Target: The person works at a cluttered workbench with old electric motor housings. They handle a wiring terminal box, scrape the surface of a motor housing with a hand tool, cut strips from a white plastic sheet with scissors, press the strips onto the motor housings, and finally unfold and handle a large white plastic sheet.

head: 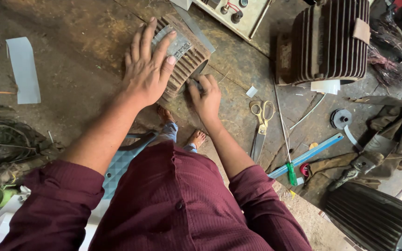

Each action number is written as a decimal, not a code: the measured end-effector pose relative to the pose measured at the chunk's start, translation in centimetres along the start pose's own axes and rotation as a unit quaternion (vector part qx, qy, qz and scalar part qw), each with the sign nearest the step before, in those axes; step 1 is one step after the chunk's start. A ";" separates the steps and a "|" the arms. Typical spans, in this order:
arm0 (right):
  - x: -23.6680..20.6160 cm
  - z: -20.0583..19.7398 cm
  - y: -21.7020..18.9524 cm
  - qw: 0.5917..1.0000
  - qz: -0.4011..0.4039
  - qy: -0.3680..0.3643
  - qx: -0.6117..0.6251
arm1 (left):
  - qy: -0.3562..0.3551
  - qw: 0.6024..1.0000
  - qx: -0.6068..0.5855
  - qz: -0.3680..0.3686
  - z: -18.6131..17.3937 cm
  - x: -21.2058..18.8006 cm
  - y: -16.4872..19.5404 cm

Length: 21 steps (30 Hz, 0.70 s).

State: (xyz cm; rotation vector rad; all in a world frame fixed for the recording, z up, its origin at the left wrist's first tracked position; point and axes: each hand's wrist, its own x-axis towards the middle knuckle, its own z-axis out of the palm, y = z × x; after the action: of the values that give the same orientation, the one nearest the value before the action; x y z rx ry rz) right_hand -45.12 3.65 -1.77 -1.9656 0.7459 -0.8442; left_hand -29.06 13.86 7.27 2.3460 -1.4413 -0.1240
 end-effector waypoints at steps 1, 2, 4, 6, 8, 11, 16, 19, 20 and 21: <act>0.0 -0.1 -0.1 1.000 0.000 0.000 0.004 | 0.004 1.000 -0.001 0.004 0.0 0.0 0.0; 0.0 -0.2 -0.2 1.000 0.000 -0.001 0.008 | 0.009 1.000 -0.001 0.008 0.0 0.0 0.0; 0.0 -0.5 -0.5 1.000 0.011 0.018 0.004 | 0.015 1.000 -0.005 0.014 0.1 -0.1 -0.1; 0.1 -0.6 -0.7 1.000 0.008 0.029 0.004 | 0.016 1.000 -0.012 0.012 0.1 -0.1 -0.1; 0.2 -0.5 -0.7 0.999 -0.003 0.034 0.004 | 0.021 1.000 -0.013 0.016 0.2 -0.2 -0.2; 0.4 -0.3 -0.5 1.000 -0.013 0.022 -0.015 | 0.022 1.000 -0.010 0.017 0.2 -0.3 -0.2; 0.9 0.1 0.0 0.998 -0.027 0.019 -0.056 | 0.021 1.000 -0.010 0.018 0.2 -0.2 -0.3; 1.2 0.2 0.0 0.997 -0.006 0.014 -0.072 | 0.022 1.000 -0.012 0.017 0.3 -0.2 -0.3; 1.2 0.2 -0.1 0.997 0.001 0.015 -0.077 | 0.025 0.999 -0.009 0.018 0.3 -0.2 -0.3; 1.2 0.2 -0.2 0.996 -0.003 0.017 -0.087 | 0.026 0.999 -0.006 0.018 0.4 -0.3 -0.3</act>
State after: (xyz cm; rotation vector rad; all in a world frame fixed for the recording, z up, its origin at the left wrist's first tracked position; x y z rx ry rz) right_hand -44.23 2.87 -1.36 -2.1129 0.8593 -0.8422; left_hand -29.03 14.14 6.78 2.2948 -1.4531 -0.0601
